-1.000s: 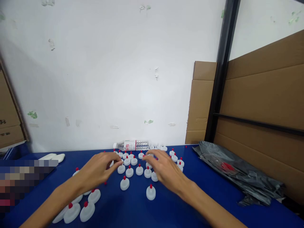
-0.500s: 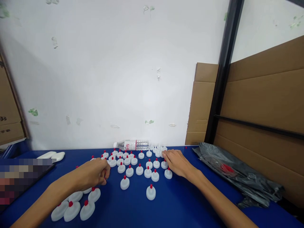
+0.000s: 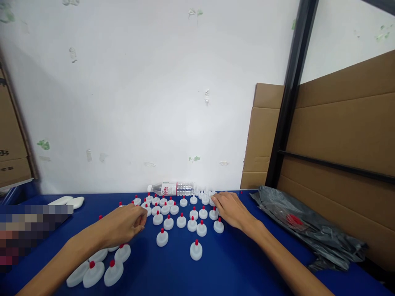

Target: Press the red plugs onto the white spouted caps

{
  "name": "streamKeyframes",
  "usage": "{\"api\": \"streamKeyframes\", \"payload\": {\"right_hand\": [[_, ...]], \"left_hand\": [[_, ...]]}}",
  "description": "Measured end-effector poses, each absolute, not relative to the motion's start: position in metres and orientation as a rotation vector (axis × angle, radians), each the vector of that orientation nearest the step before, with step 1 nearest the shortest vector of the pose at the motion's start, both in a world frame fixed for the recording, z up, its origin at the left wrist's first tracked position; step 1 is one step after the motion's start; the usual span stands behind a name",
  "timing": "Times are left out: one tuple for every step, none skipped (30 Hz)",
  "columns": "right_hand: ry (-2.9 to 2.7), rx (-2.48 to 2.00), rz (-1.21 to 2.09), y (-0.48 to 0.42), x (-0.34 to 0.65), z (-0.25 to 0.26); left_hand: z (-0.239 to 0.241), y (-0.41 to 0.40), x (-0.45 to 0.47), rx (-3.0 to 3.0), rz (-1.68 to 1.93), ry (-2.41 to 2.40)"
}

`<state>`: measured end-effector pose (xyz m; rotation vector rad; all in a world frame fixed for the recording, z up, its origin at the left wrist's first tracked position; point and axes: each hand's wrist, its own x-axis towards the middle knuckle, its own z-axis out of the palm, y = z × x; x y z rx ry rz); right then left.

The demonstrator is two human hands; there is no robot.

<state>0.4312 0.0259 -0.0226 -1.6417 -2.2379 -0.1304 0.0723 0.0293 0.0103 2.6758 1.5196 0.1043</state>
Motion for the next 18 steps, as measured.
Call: {"api": "streamKeyframes", "payload": {"right_hand": [[-2.231,-1.639,-0.119,0.026,0.431,-0.022],[-2.226,-1.637,-0.101,0.026,0.430,-0.022],[-2.225,-1.635,-0.078,0.026,0.429,-0.023],[-2.230,-1.635,-0.048,0.026,0.429,-0.023],[-2.241,-1.637,-0.012,0.026,0.427,-0.024],[-2.256,-1.639,0.031,0.026,0.426,-0.025],[-2.274,-1.640,0.078,0.025,0.425,-0.026],[-2.294,-1.639,0.128,0.024,0.424,-0.027],[-2.313,-1.636,0.176,0.024,0.423,-0.027],[-2.328,-1.632,0.220,0.023,0.422,-0.026],[-2.339,-1.628,0.254,0.022,0.422,-0.026],[-2.347,-1.623,0.279,0.021,0.421,-0.025],[-2.351,-1.618,0.293,0.020,0.421,-0.024],[-2.352,-1.613,0.296,0.019,0.422,-0.023],[-2.350,-1.609,0.289,0.019,0.422,-0.022],[-2.346,-1.604,0.274,0.020,0.422,-0.022],[-2.341,-1.600,0.252,0.020,0.422,-0.023],[-2.337,-1.596,0.229,0.021,0.421,-0.024]], "left_hand": [[0.011,0.029,0.073,2.685,0.113,1.526],[0.012,0.028,0.074,2.694,0.128,1.528],[0.012,0.027,0.075,2.702,0.144,1.527],[0.013,0.026,0.075,2.710,0.164,1.521],[0.014,0.025,0.076,2.720,0.188,1.512],[0.015,0.024,0.077,2.733,0.213,1.502],[0.015,0.023,0.078,2.744,0.233,1.495],[0.016,0.023,0.079,2.755,0.254,1.490],[0.016,0.023,0.081,2.766,0.272,1.485],[0.016,0.023,0.082,2.779,0.293,1.475],[0.016,0.023,0.083,2.794,0.310,1.457],[0.015,0.023,0.084,2.809,0.326,1.434],[0.014,0.023,0.084,2.824,0.341,1.410],[0.013,0.023,0.085,2.837,0.354,1.384],[0.011,0.024,0.086,2.845,0.365,1.367],[0.010,0.024,0.086,2.850,0.377,1.359],[0.009,0.024,0.087,2.854,0.385,1.358],[0.008,0.023,0.088,2.857,0.391,1.360]]}}
